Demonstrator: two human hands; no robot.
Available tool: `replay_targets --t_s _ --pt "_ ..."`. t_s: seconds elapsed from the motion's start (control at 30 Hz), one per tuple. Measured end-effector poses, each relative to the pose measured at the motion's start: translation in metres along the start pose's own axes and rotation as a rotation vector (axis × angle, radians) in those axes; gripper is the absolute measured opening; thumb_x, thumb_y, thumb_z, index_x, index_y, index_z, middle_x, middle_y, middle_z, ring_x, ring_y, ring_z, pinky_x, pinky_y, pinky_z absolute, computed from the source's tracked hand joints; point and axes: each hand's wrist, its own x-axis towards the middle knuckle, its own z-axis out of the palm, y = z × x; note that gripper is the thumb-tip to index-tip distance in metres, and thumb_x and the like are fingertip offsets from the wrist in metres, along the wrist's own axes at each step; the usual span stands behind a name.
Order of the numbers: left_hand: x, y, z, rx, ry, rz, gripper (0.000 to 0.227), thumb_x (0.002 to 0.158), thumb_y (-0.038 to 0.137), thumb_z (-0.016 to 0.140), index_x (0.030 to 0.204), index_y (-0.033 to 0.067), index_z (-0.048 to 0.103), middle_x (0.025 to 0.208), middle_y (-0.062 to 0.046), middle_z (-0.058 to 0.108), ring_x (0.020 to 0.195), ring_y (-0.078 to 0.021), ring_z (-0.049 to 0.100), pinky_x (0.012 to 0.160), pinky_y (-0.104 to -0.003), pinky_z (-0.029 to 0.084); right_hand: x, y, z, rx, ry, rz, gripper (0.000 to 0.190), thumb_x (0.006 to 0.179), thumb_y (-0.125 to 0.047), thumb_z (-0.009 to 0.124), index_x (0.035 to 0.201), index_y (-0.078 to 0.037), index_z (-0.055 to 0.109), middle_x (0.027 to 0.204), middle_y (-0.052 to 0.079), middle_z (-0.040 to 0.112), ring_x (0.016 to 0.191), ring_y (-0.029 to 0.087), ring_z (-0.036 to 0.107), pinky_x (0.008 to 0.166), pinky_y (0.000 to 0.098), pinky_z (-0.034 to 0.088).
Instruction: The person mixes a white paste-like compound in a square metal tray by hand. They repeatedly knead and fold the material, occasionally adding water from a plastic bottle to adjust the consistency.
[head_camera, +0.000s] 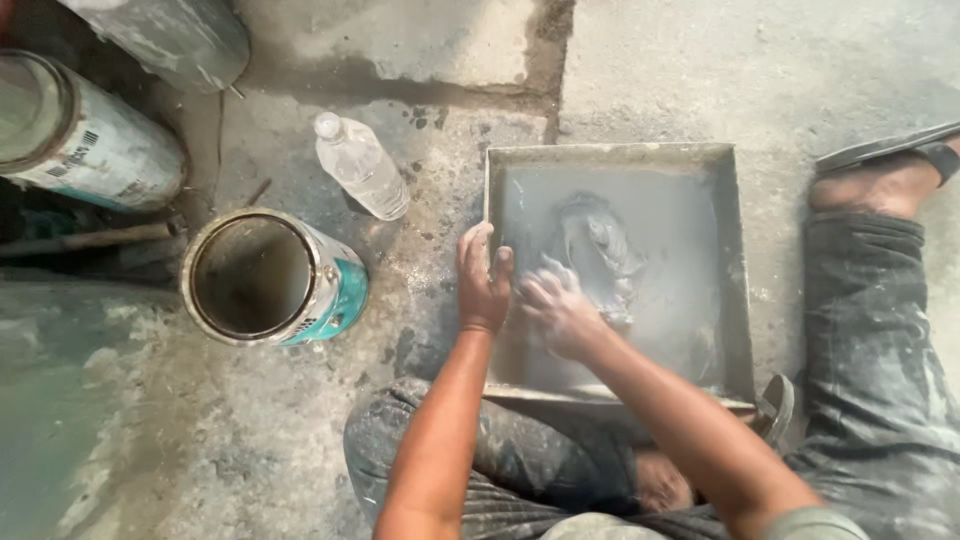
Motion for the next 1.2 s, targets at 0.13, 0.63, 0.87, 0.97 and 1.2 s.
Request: replay_targets --t_s 0.13,0.63,0.87,0.97,1.2 --pt "-0.015 0.006 -0.004 0.057 -0.004 -0.029 0.051 0.103 0.042 0.061 0.132 -0.0006 0.059 0.138 -0.019 0.056 0.132 -0.0369 0.056 0.115 -0.045 0.045 -0.068 0.022 -0.03 -0.016 0.159 -0.133 0.041 0.079 -0.033 0.068 0.118 -0.021 0.072 0.134 0.011 0.058 0.132 0.034 0.049 0.112 0.0646 0.028" --pt "-0.005 0.016 -0.008 0.104 -0.102 -0.106 0.072 0.098 0.061 0.059 0.136 -0.0001 0.058 0.141 -0.02 0.05 0.135 -0.0375 0.05 0.116 -0.047 0.04 0.084 0.103 -0.006 0.141 0.206 0.361 0.056 0.072 -0.03 0.079 0.127 -0.019 0.071 0.138 0.017 0.057 0.126 0.044 0.054 0.103 0.0519 0.049" --pt "-0.001 0.019 -0.009 0.163 -0.064 -0.05 0.069 0.098 0.061 0.057 0.134 0.0016 0.059 0.14 -0.02 0.052 0.134 -0.0372 0.051 0.115 -0.048 0.042 0.074 0.049 -0.017 0.16 0.007 0.321 0.031 0.079 -0.026 0.074 0.109 -0.018 0.072 0.126 0.011 0.061 0.114 0.036 0.059 0.094 0.0514 0.049" --pt "-0.008 0.016 -0.005 0.114 -0.042 -0.061 0.066 0.102 0.059 0.054 0.135 0.0018 0.058 0.14 -0.019 0.052 0.134 -0.0365 0.052 0.116 -0.047 0.043 -0.014 0.041 -0.047 0.221 0.032 0.123 0.05 0.067 -0.025 0.079 0.115 -0.016 0.071 0.134 0.017 0.056 0.125 0.038 0.053 0.105 0.0509 0.044" --pt "-0.01 0.02 -0.009 0.17 -0.085 -0.084 0.064 0.102 0.056 0.055 0.134 0.0005 0.059 0.142 -0.02 0.053 0.135 -0.0388 0.05 0.116 -0.048 0.04 -0.109 0.038 -0.071 0.261 0.314 0.161 0.045 0.076 -0.032 0.081 0.119 -0.028 0.067 0.133 -0.003 0.058 0.138 0.026 0.048 0.117 0.0608 0.032"
